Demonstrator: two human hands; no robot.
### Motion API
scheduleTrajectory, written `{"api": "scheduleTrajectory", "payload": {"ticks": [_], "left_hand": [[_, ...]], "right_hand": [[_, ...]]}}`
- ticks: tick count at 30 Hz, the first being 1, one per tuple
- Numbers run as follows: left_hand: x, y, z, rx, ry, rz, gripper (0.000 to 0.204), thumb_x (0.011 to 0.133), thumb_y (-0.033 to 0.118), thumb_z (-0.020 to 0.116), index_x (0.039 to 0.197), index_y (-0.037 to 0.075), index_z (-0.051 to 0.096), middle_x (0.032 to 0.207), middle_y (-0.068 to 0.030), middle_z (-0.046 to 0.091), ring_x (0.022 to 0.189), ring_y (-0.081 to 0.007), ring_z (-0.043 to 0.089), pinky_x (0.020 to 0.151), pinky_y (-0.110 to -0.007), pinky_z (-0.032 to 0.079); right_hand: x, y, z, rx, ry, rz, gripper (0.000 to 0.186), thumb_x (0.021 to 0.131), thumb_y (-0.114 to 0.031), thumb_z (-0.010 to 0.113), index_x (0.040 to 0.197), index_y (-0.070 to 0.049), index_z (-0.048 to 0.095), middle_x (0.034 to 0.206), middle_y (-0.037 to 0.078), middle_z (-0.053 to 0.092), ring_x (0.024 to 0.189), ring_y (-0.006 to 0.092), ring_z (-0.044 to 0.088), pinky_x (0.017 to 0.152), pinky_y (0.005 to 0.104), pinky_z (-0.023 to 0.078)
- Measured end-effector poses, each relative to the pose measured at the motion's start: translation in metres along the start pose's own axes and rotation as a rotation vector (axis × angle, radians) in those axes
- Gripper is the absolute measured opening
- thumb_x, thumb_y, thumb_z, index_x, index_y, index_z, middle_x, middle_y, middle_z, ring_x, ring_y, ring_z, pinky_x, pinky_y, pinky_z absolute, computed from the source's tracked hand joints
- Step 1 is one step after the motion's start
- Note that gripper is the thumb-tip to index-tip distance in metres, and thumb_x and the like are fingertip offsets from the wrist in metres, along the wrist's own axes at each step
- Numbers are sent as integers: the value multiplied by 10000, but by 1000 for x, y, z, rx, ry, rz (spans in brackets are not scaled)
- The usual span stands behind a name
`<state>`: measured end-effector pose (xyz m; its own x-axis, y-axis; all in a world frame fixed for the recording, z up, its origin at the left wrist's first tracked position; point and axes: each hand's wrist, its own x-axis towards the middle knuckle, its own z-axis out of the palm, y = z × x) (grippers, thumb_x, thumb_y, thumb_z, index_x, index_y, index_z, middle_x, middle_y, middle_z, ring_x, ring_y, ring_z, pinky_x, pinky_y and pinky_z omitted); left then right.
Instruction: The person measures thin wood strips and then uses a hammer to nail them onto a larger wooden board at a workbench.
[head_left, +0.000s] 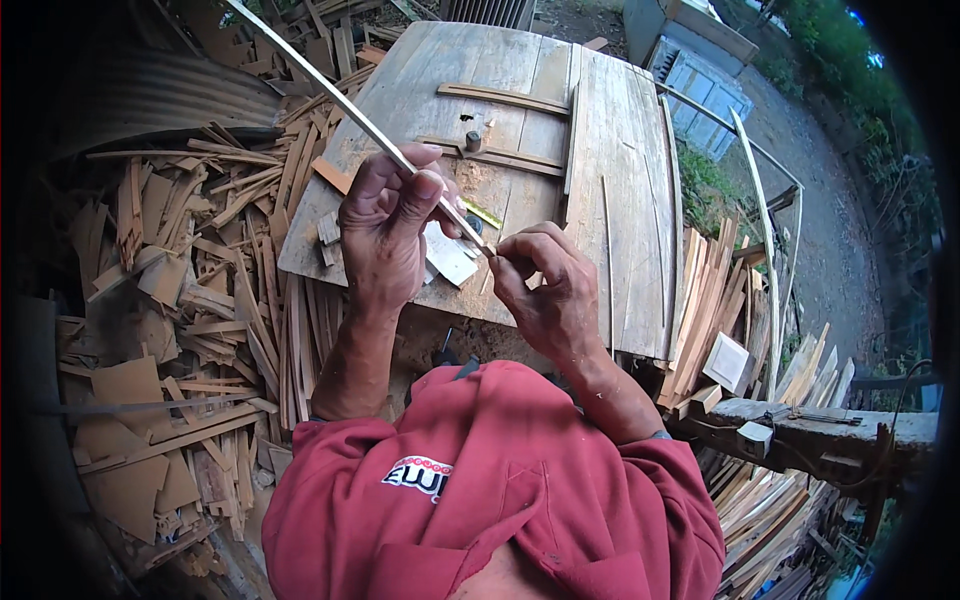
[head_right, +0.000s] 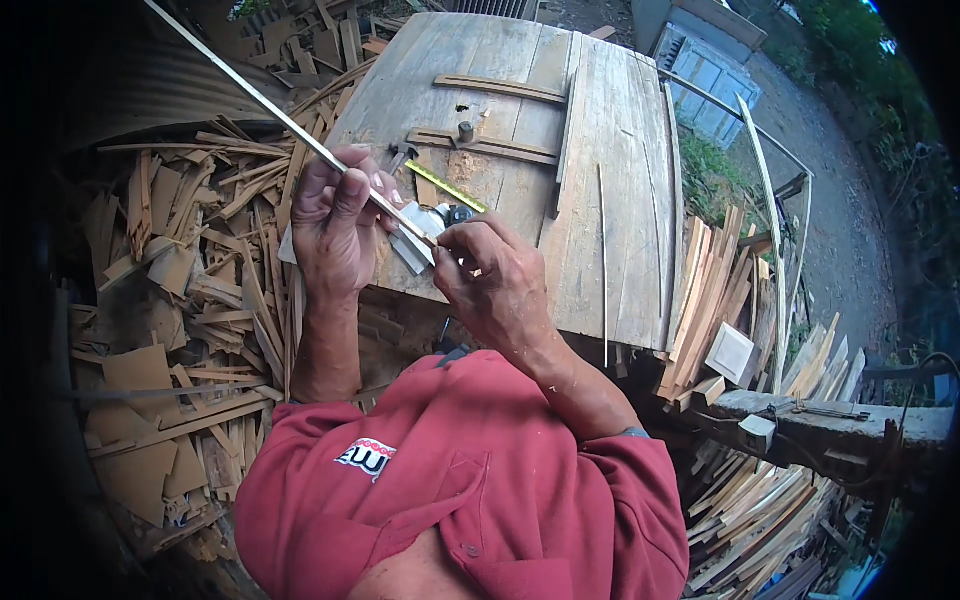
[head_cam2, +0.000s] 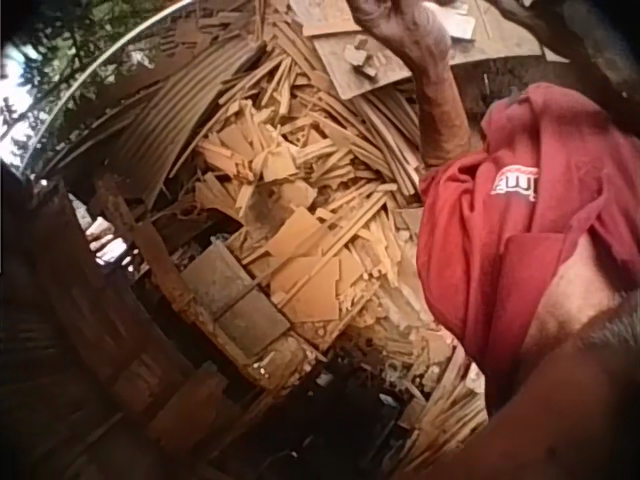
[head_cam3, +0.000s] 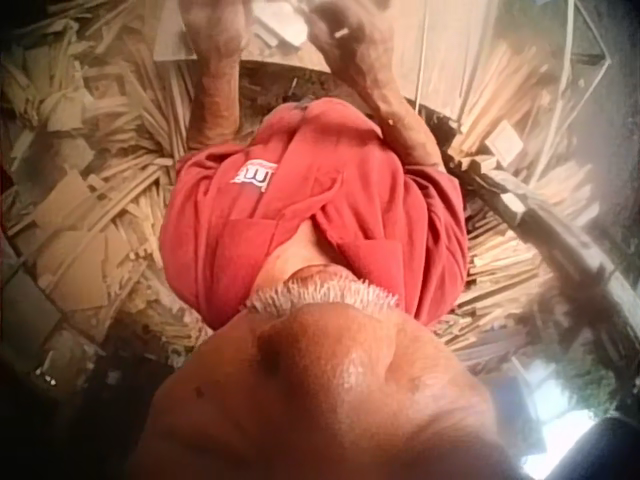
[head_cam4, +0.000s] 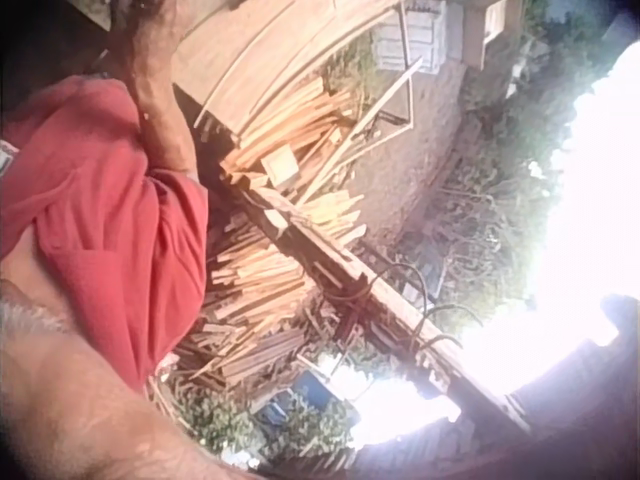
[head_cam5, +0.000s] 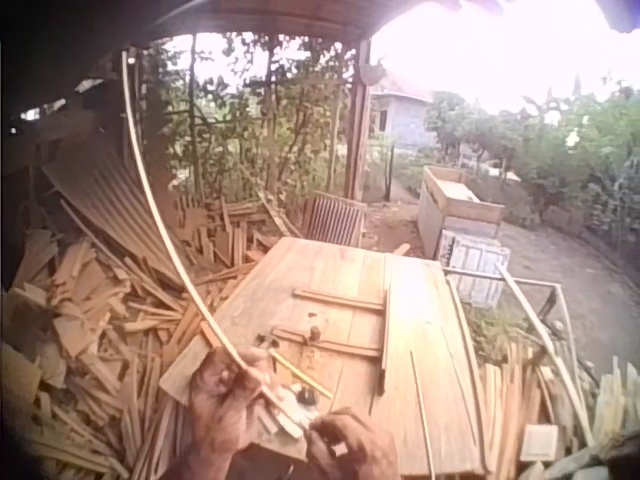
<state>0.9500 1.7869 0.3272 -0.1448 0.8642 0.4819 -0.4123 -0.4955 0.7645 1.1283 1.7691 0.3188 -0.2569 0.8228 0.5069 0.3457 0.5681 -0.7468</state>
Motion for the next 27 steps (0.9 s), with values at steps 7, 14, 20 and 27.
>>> {"api": "scheduleTrajectory", "payload": {"ticks": [7, 14, 20, 27], "left_hand": [[-13, 14, 18, 102, -8, 106, 267, 986, 224, 628, 1175, 42, 578, 874, -73, 562, 789, -208, 602, 557, -265, 507], [-21, 17, 31, 124, -18, 172, 249, 1001, 218, 602, 1160, 28, 575, 883, -80, 564, 759, -207, 586, 549, -262, 496], [-27, 17, 34, 104, -23, 174, 257, 1006, 223, 595, 1164, 22, 572, 889, -77, 562, 765, -208, 588, 560, -259, 493], [-25, 11, 45, 139, -48, 138, 228, 1017, 210, 576, 1152, 26, 566, 892, -75, 556, 760, -201, 585, 554, -252, 483]], "right_hand": [[-8, 2, -10, 5, 55, -132, 227, 744, -4, 741, 938, -39, 627, 857, 107, 623, 726, 260, 641, 617, 362, 521], [-14, 3, -18, -70, 48, -241, 248, 739, 8, 735, 946, -35, 605, 867, 108, 589, 765, 271, 621, 643, 369, 502], [-21, 4, -21, -17, 56, -313, 264, 737, 34, 740, 951, -29, 600, 883, 113, 602, 772, 277, 626, 641, 374, 506], [-25, 12, -28, 11, 60, -313, 294, 740, 47, 740, 991, -31, 609, 888, 119, 636, 789, 284, 643, 660, 380, 524]]}}
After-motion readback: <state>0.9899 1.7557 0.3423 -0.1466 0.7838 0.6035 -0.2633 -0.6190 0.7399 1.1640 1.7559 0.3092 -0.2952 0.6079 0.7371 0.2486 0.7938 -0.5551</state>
